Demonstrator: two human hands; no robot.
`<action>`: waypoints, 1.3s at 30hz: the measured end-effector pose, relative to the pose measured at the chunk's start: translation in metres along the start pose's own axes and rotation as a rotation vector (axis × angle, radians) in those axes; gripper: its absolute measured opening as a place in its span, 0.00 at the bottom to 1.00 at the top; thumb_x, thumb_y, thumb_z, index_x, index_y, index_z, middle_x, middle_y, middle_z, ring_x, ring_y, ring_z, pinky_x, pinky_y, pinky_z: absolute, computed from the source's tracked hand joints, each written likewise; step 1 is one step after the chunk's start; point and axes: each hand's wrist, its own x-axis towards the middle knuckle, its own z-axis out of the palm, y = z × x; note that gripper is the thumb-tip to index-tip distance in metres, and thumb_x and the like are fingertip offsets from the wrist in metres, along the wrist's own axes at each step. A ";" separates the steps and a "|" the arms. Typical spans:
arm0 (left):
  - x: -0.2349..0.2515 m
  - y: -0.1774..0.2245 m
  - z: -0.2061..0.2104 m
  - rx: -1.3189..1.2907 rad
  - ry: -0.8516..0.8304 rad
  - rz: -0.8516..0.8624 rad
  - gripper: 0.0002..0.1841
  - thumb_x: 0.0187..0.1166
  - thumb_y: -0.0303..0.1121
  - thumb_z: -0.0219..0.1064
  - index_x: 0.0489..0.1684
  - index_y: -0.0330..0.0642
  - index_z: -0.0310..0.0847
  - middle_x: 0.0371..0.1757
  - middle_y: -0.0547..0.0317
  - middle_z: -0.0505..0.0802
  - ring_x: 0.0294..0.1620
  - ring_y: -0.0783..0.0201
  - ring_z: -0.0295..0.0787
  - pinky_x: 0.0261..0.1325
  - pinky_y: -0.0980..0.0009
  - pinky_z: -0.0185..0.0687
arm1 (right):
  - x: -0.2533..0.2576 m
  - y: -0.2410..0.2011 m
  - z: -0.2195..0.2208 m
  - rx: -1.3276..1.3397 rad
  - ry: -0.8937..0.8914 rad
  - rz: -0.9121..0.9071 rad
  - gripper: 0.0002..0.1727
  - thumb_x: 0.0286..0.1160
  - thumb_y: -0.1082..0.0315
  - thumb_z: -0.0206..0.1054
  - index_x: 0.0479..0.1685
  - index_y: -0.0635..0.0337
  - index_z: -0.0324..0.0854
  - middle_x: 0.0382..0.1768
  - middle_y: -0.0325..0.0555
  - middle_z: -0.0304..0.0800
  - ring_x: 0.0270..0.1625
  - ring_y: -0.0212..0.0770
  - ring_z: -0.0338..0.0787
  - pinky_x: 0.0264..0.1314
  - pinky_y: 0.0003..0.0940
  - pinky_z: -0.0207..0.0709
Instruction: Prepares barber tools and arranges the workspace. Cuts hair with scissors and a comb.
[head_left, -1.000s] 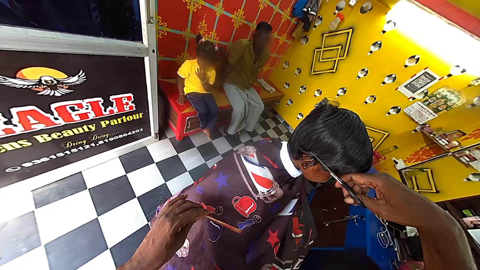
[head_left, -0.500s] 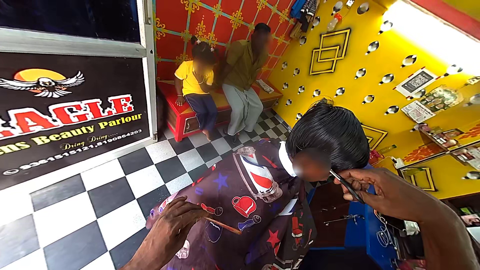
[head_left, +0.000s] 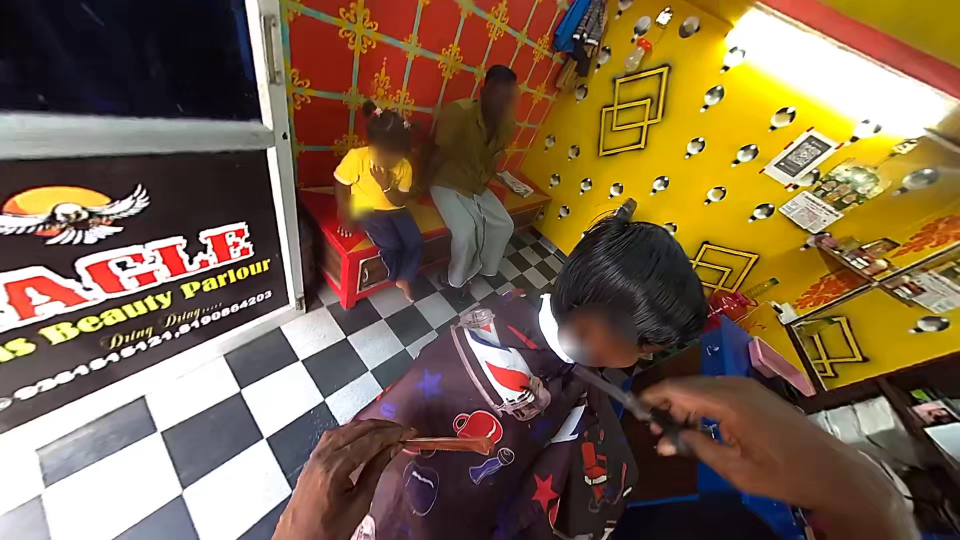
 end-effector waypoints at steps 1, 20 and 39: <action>0.010 0.011 -0.001 -0.007 -0.017 -0.002 0.12 0.84 0.40 0.62 0.48 0.55 0.95 0.50 0.68 0.97 0.55 0.68 0.91 0.64 0.57 0.80 | 0.001 -0.015 0.012 0.043 0.001 -0.058 0.15 0.74 0.55 0.69 0.57 0.43 0.87 0.39 0.31 0.92 0.36 0.31 0.92 0.35 0.38 0.90; 0.268 0.161 0.029 0.360 -0.044 1.059 0.17 0.80 0.23 0.59 0.54 0.51 0.93 0.54 0.60 0.95 0.60 0.57 0.88 0.72 0.50 0.72 | -0.025 -0.084 0.190 0.877 0.579 0.269 0.17 0.74 0.70 0.73 0.61 0.65 0.85 0.48 0.48 0.95 0.47 0.40 0.95 0.53 0.41 0.90; 0.261 0.121 -0.004 0.051 -0.719 0.730 0.12 0.84 0.36 0.61 0.46 0.61 0.94 0.47 0.77 0.95 0.54 0.74 0.89 0.66 0.60 0.82 | -0.058 -0.084 0.208 0.907 0.480 0.388 0.18 0.76 0.70 0.71 0.64 0.65 0.84 0.52 0.53 0.94 0.51 0.44 0.94 0.57 0.46 0.87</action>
